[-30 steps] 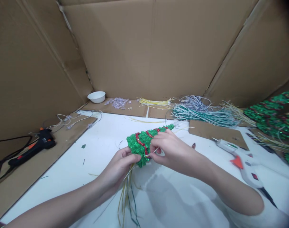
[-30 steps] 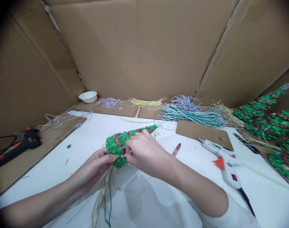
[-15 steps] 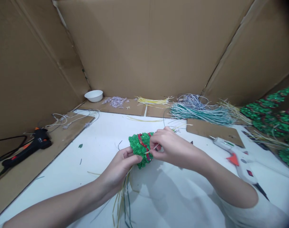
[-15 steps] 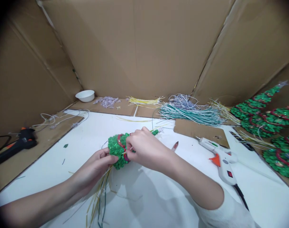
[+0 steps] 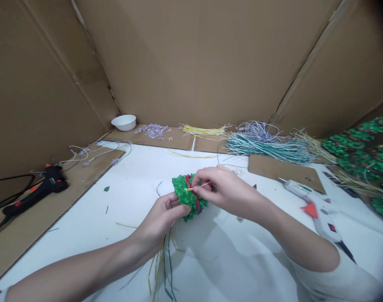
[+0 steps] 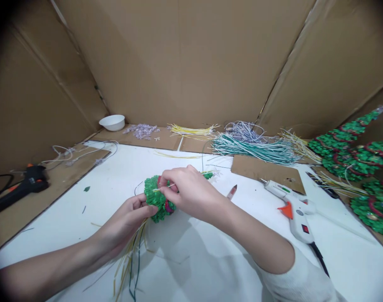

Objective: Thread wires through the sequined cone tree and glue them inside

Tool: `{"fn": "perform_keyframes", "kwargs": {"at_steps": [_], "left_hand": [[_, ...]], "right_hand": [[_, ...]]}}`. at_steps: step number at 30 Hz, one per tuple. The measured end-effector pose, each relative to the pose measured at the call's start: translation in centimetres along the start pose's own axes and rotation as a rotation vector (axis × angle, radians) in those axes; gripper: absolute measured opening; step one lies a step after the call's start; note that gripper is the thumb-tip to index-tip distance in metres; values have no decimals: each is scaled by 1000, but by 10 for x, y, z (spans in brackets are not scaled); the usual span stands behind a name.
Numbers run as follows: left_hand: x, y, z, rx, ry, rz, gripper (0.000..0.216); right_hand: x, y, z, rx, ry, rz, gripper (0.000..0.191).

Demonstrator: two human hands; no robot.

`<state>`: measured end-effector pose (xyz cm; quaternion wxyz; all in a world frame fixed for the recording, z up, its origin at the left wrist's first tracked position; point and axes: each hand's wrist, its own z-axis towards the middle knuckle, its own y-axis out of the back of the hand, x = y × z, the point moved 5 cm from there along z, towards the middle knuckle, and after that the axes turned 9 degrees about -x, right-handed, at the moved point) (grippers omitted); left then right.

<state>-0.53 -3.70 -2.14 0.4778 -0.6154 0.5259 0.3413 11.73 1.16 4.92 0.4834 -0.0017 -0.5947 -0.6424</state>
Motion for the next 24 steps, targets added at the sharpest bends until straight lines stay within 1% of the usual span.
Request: {"fn": "perform_keyframes", "kwargs": {"at_steps": [4, 7, 11, 13, 15, 21, 24], "left_hand": [[0, 1, 0, -19, 6, 6, 28], [0, 0, 1, -6, 2, -7, 27], [2, 1, 1, 1, 5, -2, 28], [3, 2, 1, -1, 2, 8, 28], [3, 2, 1, -2, -4, 17, 27], [1, 1, 0, -19, 11, 23, 27], [0, 0, 0, -15, 5, 17, 27]], "right_hand": [[3, -5, 0, -108, 49, -146, 13], [7, -8, -2, -187, 103, -281, 14], [13, -14, -3, -217, 186, -458, 18], [15, -15, -4, -225, 207, -510, 19], [16, -16, -4, -232, 209, -516, 19], [11, -16, -2, -226, 163, -377, 16], [10, -13, -1, -225, 158, -368, 15]]}}
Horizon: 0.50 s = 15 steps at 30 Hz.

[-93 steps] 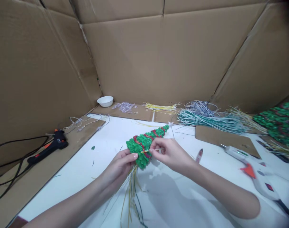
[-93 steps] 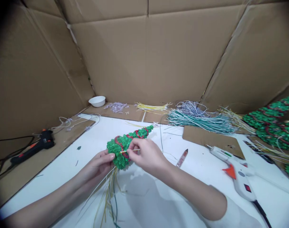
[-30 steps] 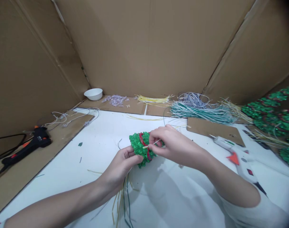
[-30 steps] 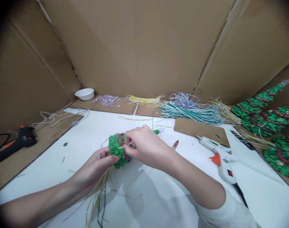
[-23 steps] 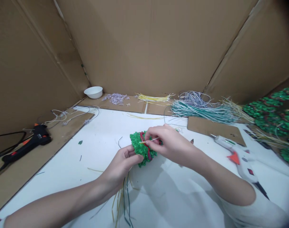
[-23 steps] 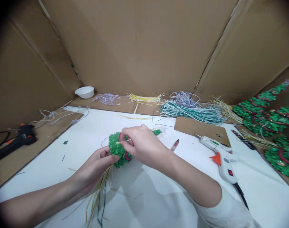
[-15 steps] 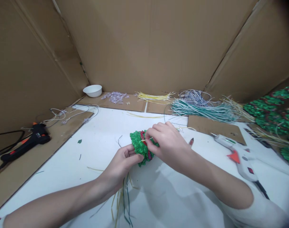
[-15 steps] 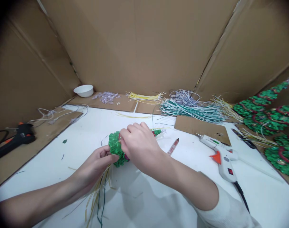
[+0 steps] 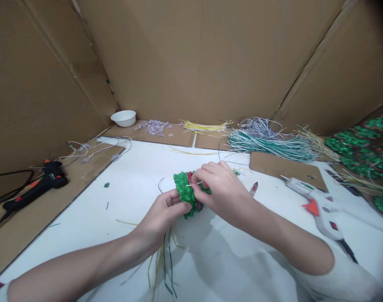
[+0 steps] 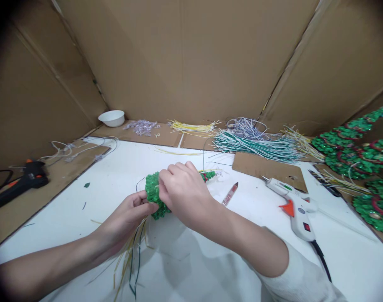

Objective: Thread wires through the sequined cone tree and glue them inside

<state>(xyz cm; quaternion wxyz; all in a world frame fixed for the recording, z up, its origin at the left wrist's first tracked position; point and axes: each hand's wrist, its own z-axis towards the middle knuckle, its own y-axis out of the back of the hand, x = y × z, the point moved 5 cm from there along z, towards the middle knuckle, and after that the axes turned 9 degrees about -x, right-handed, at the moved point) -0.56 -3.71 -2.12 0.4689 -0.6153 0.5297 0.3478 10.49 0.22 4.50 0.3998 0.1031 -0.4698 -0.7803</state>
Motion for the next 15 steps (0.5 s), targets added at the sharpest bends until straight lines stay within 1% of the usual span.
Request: {"fn": "perform_keyframes", "kwargs": {"at_steps": [4, 10, 15], "left_hand": [[1, 1, 1, 8, -12, -2, 26], [5, 1, 1, 3, 12, -17, 22], [3, 0, 1, 1, 3, -14, 22]], "right_hand": [[2, 2, -1, 1, 38, -78, 18], [15, 3, -6, -78, 146, -214, 19], [19, 3, -8, -84, 143, -267, 17]]}}
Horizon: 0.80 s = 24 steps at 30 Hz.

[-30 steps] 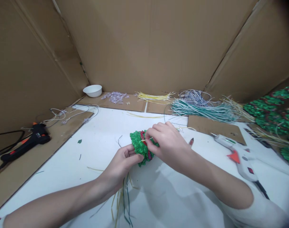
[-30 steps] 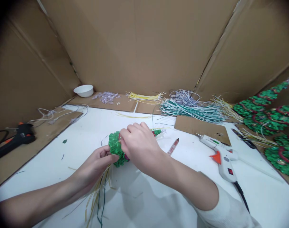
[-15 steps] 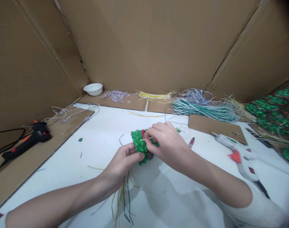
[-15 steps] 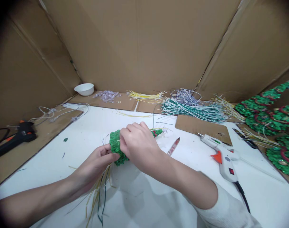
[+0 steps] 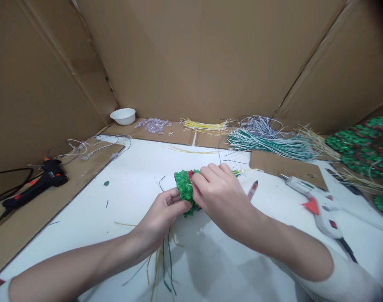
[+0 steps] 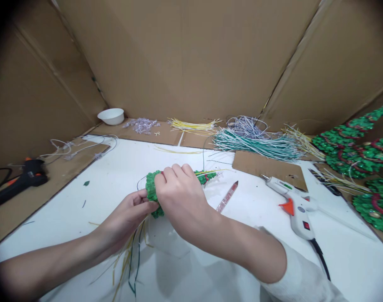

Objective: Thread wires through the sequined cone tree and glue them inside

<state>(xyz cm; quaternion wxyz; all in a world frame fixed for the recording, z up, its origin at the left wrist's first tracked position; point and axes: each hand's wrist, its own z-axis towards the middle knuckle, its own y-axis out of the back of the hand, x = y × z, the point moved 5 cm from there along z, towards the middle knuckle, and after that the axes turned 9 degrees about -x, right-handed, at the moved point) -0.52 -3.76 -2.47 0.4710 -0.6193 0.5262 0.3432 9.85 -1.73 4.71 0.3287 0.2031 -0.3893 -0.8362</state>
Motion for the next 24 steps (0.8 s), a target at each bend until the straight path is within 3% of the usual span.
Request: {"fn": "perform_keyframes", "kwargs": {"at_steps": [7, 12, 15, 19, 24], "left_hand": [[1, 0, 0, 1, -3, -5, 22], [0, -2, -1, 24, 2, -12, 24], [-4, -1, 1, 19, 9, -26, 24], [-9, 4, 7, -9, 87, 15, 15], [-11, 7, 14, -28, 162, 18, 9]], "right_hand": [[-3, -6, 0, -40, -55, 126, 18], [-14, -4, 5, 8, -181, 419, 13], [-28, 7, 7, 22, -289, 483, 12], [-41, 13, 7, 194, -346, 504, 12], [-40, -2, 5, 366, -310, 529, 14]]}}
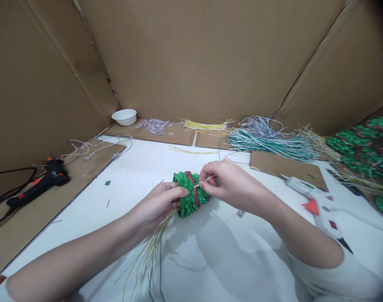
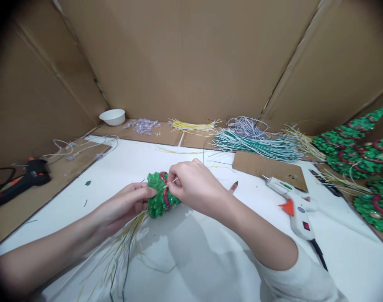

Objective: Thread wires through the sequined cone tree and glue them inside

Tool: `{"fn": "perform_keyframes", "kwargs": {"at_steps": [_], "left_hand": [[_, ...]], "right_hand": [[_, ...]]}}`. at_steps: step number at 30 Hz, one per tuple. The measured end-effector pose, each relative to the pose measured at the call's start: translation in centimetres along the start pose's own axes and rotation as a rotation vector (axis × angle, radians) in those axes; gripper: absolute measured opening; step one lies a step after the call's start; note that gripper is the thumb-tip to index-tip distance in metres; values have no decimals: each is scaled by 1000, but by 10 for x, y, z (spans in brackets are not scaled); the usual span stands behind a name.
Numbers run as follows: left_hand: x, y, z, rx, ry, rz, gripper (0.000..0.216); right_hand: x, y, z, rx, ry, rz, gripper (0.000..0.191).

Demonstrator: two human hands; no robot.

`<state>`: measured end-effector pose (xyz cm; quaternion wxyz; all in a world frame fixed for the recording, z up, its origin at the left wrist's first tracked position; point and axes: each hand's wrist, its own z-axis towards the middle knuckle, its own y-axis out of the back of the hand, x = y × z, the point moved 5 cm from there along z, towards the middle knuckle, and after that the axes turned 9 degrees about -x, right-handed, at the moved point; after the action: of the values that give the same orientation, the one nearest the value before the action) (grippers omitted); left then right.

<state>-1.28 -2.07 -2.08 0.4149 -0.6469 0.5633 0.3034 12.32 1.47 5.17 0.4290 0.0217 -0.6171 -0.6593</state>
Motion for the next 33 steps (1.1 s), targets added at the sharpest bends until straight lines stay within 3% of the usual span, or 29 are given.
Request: {"fn": "perform_keyframes", "kwargs": {"at_steps": [14, 23, 27, 30, 33], "left_hand": [[-3, -4, 3, 105, -21, -91, 24], [1, -1, 4, 87, -14, -193, 26], [4, 0, 6, 95, -54, -213, 28], [3, -3, 4, 138, -76, -234, 28], [3, -5, 3, 151, -81, -247, 28]], "right_hand": [[-6, -15, 4, -9, 31, -57, 13], [-5, -13, 5, -77, 45, -45, 16], [-2, -14, 4, -91, 18, -56, 15], [-1, -14, 2, -144, -19, -72, 2], [-2, -15, 0, -143, -53, -28, 7]]}}
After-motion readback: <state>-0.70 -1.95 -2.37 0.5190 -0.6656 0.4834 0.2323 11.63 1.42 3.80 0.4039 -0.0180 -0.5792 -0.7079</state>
